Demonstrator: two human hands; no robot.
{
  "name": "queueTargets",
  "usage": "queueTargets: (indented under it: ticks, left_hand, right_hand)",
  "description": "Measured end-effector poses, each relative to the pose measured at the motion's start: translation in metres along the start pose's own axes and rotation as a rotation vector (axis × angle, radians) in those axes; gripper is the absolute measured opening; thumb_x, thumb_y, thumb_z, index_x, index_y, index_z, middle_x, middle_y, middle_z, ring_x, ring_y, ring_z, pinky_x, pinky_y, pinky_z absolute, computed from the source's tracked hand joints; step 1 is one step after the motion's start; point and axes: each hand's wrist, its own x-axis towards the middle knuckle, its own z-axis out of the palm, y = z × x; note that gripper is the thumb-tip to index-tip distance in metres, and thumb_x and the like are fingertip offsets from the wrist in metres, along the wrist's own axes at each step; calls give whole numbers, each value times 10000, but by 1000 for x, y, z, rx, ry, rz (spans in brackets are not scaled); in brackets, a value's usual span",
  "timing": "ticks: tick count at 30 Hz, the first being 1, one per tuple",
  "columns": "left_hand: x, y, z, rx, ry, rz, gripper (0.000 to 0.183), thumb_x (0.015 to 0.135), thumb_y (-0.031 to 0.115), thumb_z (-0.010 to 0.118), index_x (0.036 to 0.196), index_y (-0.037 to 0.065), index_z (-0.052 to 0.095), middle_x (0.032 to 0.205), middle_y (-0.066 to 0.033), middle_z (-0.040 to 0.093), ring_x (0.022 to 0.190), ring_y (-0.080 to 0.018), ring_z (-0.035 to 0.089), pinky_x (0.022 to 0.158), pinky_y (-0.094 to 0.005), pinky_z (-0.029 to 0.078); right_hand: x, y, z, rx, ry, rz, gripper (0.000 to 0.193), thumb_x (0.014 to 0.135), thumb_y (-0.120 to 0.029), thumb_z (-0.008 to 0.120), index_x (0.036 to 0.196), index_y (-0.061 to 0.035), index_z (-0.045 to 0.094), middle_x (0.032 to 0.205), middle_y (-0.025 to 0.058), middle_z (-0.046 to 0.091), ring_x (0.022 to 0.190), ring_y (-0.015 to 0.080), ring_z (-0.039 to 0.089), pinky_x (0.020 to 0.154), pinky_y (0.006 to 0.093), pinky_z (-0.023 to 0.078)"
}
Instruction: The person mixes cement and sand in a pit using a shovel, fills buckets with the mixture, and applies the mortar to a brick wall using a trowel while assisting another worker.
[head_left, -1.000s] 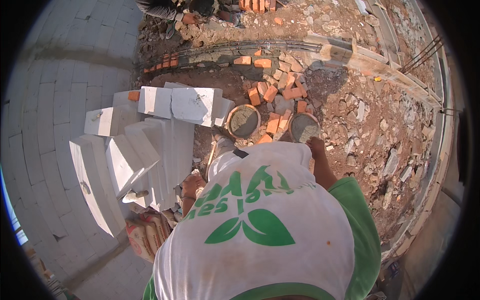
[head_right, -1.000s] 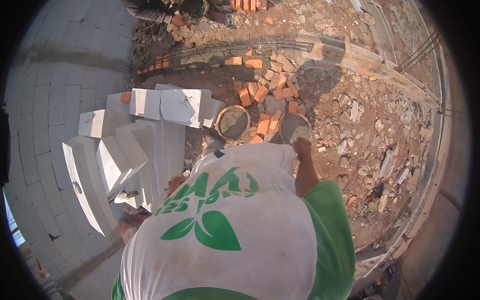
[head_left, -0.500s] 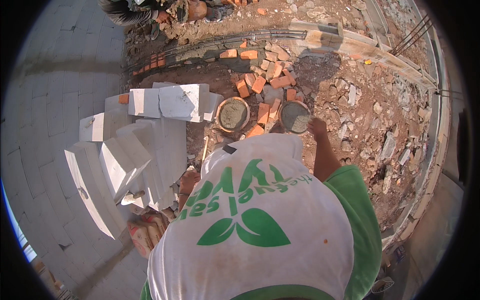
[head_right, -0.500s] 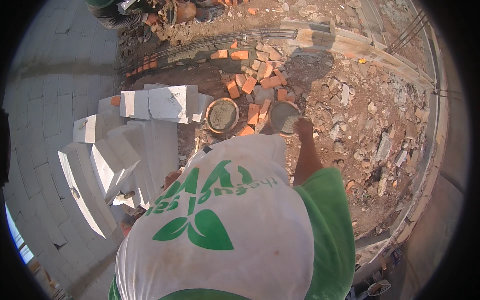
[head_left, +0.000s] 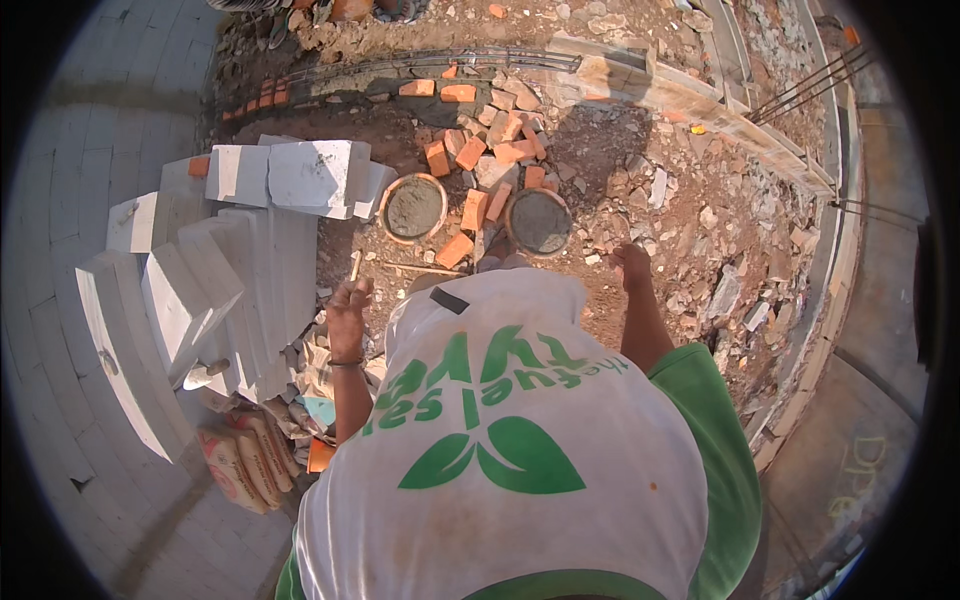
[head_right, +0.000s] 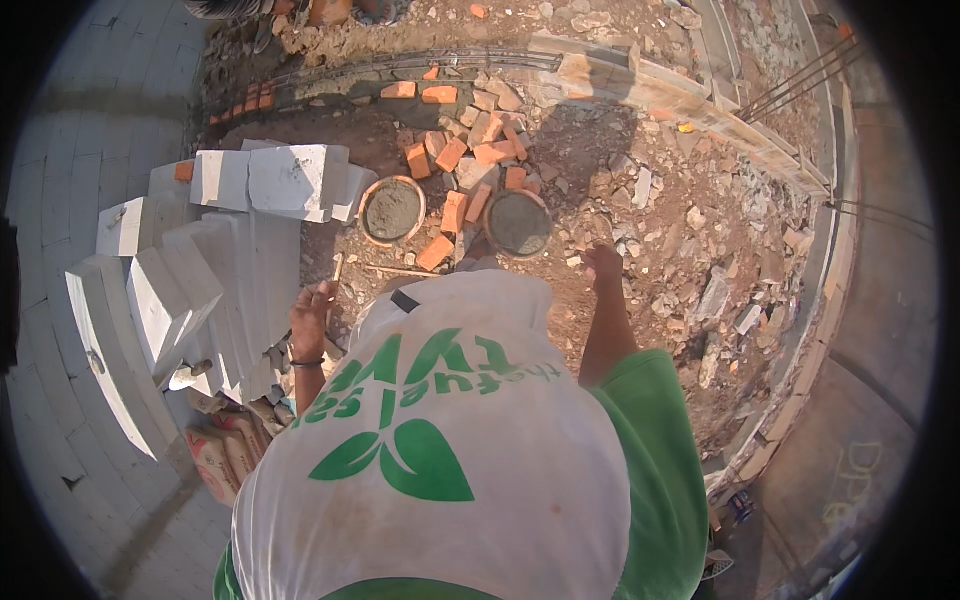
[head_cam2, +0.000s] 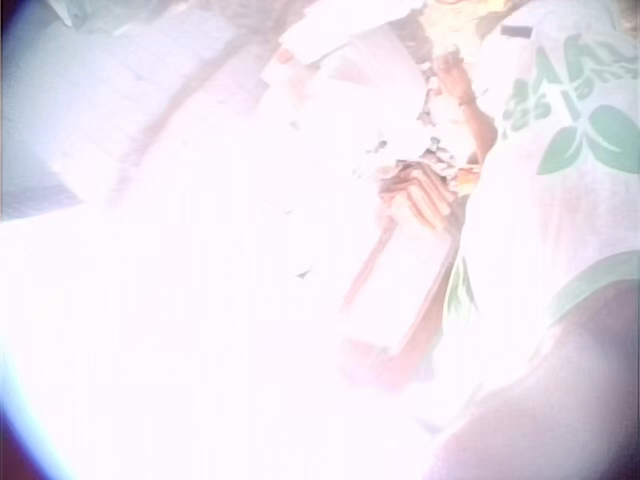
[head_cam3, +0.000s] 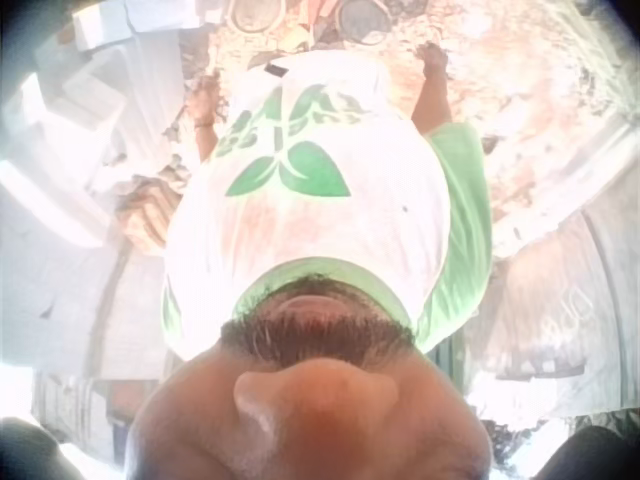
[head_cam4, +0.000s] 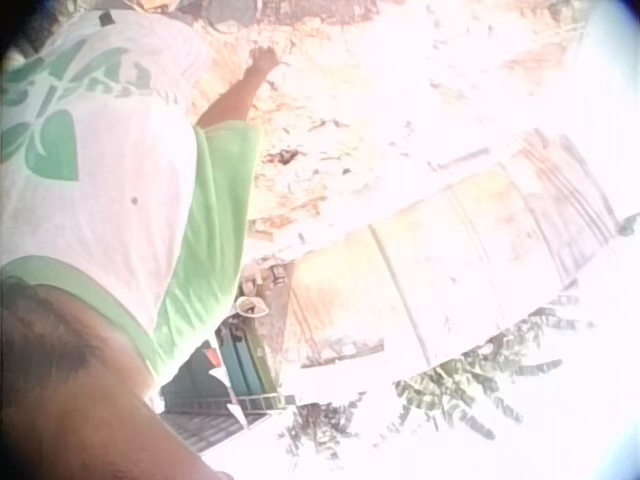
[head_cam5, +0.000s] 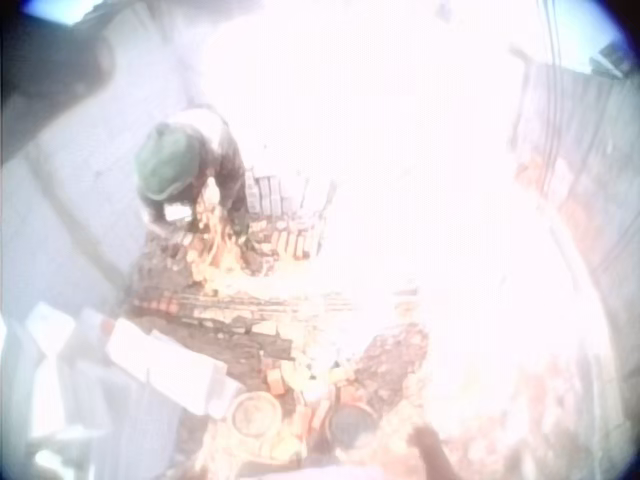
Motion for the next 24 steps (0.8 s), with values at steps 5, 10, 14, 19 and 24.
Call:
queueTargets:
  ticks: [5, 10, 14, 19, 24]
  left_hand:
    - [-60, 168, 13, -452, -404, 565, 318, 830, 383, 591, 832, 65, 583, 1054, -147, 590, 1038, -238, 500, 887, -370, 382]
    - [-212, 268, -7, -965, -634, 795, 295, 766, 384, 656, 720, 100, 593, 1010, -58, 593, 1021, -235, 472, 822, -348, 401]
    - [-174, 250, -32, -722, -1185, 1433, 373, 890, 374, 468, 1173, 132, 440, 1213, -112, 452, 1131, -288, 426, 934, -418, 346]
    - [-190, 230, -39, -1037, -1060, 1253, 391, 877, 416, 479, 1065, 74, 457, 983, -99, 547, 1136, -259, 406, 986, -437, 255]
    - [-131, 133, -30, -689, -217, 1008, 472, 837, 505, 501, 1002, 64, 471, 1123, -212, 521, 1180, -336, 400, 1025, -462, 228]
  right_hand:
    - [-27, 64, -57, 26, 93, 101, 121, 810, -135, 499, 878, -37, 521, 763, 89, 563, 594, 182, 554, 446, 275, 428]
    - [-57, 126, -78, -68, -59, 237, 146, 812, -130, 487, 900, -24, 535, 714, 88, 541, 586, 190, 563, 480, 289, 460]
    - [-61, 138, -95, -197, -117, 96, 194, 835, -144, 441, 964, -26, 526, 711, 72, 568, 620, 202, 577, 509, 311, 472]
    - [-82, 106, -82, -136, -2, 78, 207, 823, -134, 450, 970, -2, 512, 713, 86, 558, 611, 198, 567, 518, 300, 478]
    - [-67, 114, -83, -47, -250, -19, 225, 818, -124, 441, 986, 14, 501, 748, 88, 546, 617, 175, 556, 522, 290, 483]
